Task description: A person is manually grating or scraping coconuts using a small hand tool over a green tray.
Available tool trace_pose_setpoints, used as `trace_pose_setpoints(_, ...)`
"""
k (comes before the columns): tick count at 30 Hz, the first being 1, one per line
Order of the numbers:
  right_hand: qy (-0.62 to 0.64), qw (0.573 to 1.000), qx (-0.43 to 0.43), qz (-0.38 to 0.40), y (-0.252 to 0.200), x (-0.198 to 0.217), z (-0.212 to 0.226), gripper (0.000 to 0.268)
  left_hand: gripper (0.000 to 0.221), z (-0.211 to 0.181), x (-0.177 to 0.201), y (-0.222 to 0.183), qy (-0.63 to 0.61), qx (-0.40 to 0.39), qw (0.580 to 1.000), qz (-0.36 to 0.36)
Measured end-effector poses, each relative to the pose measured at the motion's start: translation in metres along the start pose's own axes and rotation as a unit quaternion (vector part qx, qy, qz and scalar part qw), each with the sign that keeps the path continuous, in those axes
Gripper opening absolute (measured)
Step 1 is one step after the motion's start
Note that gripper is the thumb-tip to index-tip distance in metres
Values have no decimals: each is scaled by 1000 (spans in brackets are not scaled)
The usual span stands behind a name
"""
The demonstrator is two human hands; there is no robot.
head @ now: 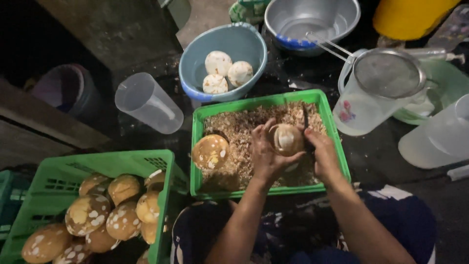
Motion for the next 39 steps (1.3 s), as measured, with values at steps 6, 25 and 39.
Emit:
trace_pose_setpoints(6, -217, 964, 144, 59, 40, 23, -37, 26, 107, 45, -44, -19, 45, -25, 998, 37)
trace_pose_setpoints(25, -406, 910, 81, 18, -1, 8, -1, 29, 98, 53, -57, 4, 51, 8, 988, 148)
trace_pose_setpoints(39, -471, 871, 126, 60, 29, 12, -29, 24, 98, 73, -86, -4, 151, 46, 961, 228)
Point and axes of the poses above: each hand's wrist, its own y-axis towards the middle knuckle, its own x-axis out of the back of the hand, z = x × y, the point moved 9 cm from there along y, towards the middle knuckle, and after that the axes turned 8 degrees about x, right-handed, at the moved point
